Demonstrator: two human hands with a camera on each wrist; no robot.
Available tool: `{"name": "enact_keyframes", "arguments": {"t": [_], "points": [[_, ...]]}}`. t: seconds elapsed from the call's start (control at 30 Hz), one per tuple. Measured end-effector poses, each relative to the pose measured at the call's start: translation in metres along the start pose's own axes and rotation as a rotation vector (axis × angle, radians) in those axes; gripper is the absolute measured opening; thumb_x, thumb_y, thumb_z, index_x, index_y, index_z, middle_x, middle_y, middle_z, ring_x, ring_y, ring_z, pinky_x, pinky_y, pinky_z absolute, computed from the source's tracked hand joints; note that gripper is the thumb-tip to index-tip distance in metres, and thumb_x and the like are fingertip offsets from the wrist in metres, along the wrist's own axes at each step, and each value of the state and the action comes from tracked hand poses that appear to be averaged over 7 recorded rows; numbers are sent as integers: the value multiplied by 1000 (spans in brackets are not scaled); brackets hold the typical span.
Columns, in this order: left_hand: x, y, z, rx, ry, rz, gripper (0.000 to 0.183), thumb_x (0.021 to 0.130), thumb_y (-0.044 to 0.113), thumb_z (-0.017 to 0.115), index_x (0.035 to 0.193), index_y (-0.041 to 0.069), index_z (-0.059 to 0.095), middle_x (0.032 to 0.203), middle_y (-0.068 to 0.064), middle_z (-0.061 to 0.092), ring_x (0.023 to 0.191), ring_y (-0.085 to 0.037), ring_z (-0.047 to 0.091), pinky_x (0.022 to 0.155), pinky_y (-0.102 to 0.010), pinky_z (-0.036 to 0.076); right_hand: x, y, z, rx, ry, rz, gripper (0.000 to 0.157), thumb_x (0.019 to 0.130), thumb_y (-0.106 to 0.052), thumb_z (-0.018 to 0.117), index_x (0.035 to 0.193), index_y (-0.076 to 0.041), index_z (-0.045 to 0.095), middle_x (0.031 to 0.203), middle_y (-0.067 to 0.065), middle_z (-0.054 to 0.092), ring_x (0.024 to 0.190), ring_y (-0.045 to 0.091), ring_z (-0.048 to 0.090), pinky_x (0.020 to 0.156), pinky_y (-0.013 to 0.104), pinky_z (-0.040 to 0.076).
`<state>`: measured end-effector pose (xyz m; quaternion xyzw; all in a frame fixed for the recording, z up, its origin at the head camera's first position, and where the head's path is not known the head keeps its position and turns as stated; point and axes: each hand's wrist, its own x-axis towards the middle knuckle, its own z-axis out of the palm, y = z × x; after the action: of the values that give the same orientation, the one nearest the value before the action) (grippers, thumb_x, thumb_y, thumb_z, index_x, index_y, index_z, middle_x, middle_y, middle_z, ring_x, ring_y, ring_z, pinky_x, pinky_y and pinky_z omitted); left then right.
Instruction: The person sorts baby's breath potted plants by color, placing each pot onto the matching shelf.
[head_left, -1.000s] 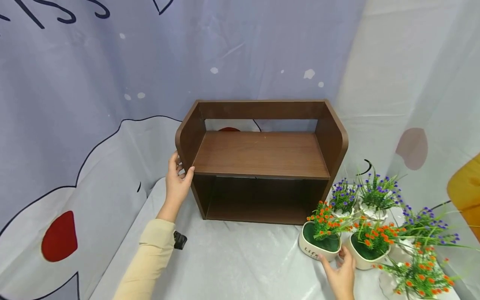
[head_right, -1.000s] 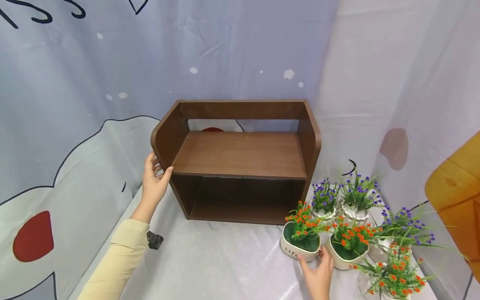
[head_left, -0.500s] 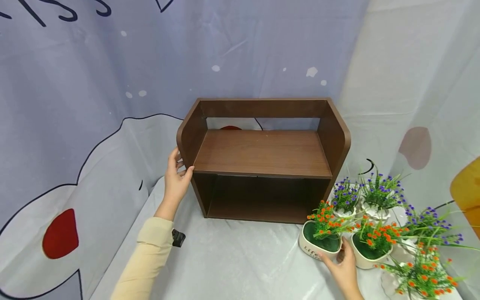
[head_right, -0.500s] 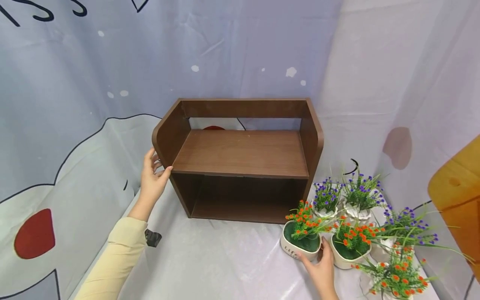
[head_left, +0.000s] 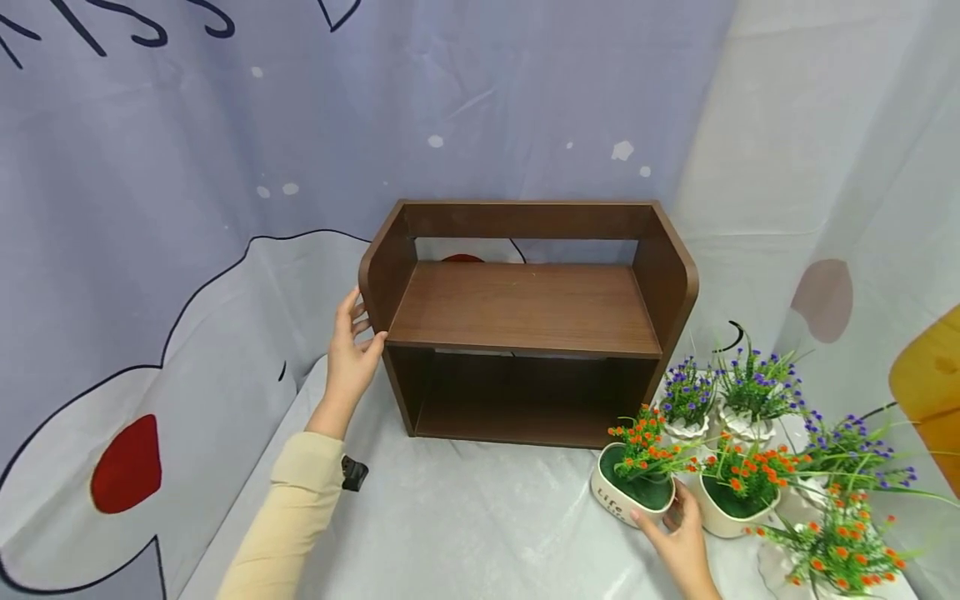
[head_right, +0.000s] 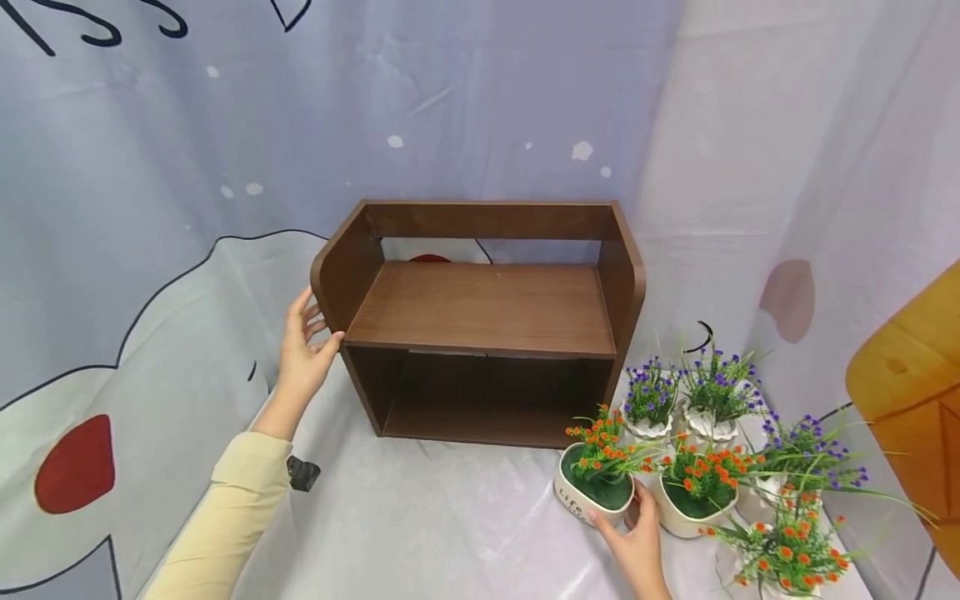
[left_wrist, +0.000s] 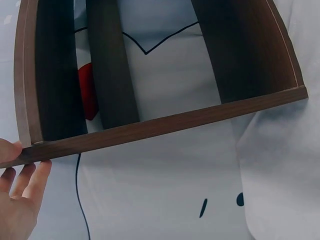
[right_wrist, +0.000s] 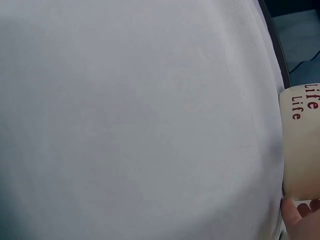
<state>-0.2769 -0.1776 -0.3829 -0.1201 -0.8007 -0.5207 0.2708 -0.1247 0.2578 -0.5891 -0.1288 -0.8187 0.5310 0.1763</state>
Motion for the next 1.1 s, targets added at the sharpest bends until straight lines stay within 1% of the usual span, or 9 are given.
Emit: {"name": "enact_keyframes", "arguments": {"t": [0.13,0.2,0.33,0.43,0.53,0.67,0.77,0.93,1.1], "points": [[2,3,-1,24,-7,4,76,88,-9,59,149,21,24,138,-22,43,116,-38,53,87,-54,53,1,1,0,27,-24,16,84,77,-3,76,143,8,25,137,29,36,114,17,39,78,-4,33],[3,5,-2,23,-9,9,77,88,-9,58,149,21,24,138,-21,43,116,-38,53,87,-54,53,2,1,0,39,-22,16,87,76,-1,76,144,8,22,138,30,34,115,21,38,79,-5,33],[3,8,-1,11,-11,26,78,86,-11,59,150,19,25,138,-22,43,115,-39,53,86,-54,53,3,1,-2,39,-12,23,89,76,-2,76,145,8,22,137,30,36,106,5,36,77,-5,34],[3,9,-1,23,-9,32,79,86,-12,59,150,19,25,137,-23,43,115,-40,54,86,-55,53,3,0,-4,19,-11,18,87,75,-4,77,144,8,26,134,29,39,99,-5,33,75,-3,36],[3,8,-1,40,-7,31,80,86,-11,60,151,21,25,136,-23,44,115,-39,54,86,-54,53,4,0,-5,15,-12,19,82,74,-3,78,141,8,32,132,23,42,96,-8,34,74,-2,37],[4,9,-3,55,-6,30,81,86,-10,61,151,22,25,134,-24,46,113,-39,55,86,-53,54,6,0,-4,52,-14,21,79,70,2,80,137,8,37,128,18,44,94,-8,38,74,-1,40],[4,10,-4,66,2,25,81,86,-10,61,151,22,25,133,-24,47,112,-39,56,85,-53,54,8,-1,-5,54,-37,8,80,69,2,80,136,9,37,128,21,45,92,-7,38,74,0,41],[4,10,-7,66,19,26,81,85,-11,61,151,21,25,134,-23,46,111,-38,56,85,-53,54,12,-2,-8,29,-96,15,86,71,-2,80,140,11,30,133,29,41,92,-15,35,74,-1,39],[5,10,-7,67,27,44,81,85,-10,62,151,21,26,131,-25,47,111,-39,56,85,-53,54,12,-2,-7,22,-67,11,85,68,-2,82,137,11,34,123,28,49,89,-14,38,73,1,41]]}}
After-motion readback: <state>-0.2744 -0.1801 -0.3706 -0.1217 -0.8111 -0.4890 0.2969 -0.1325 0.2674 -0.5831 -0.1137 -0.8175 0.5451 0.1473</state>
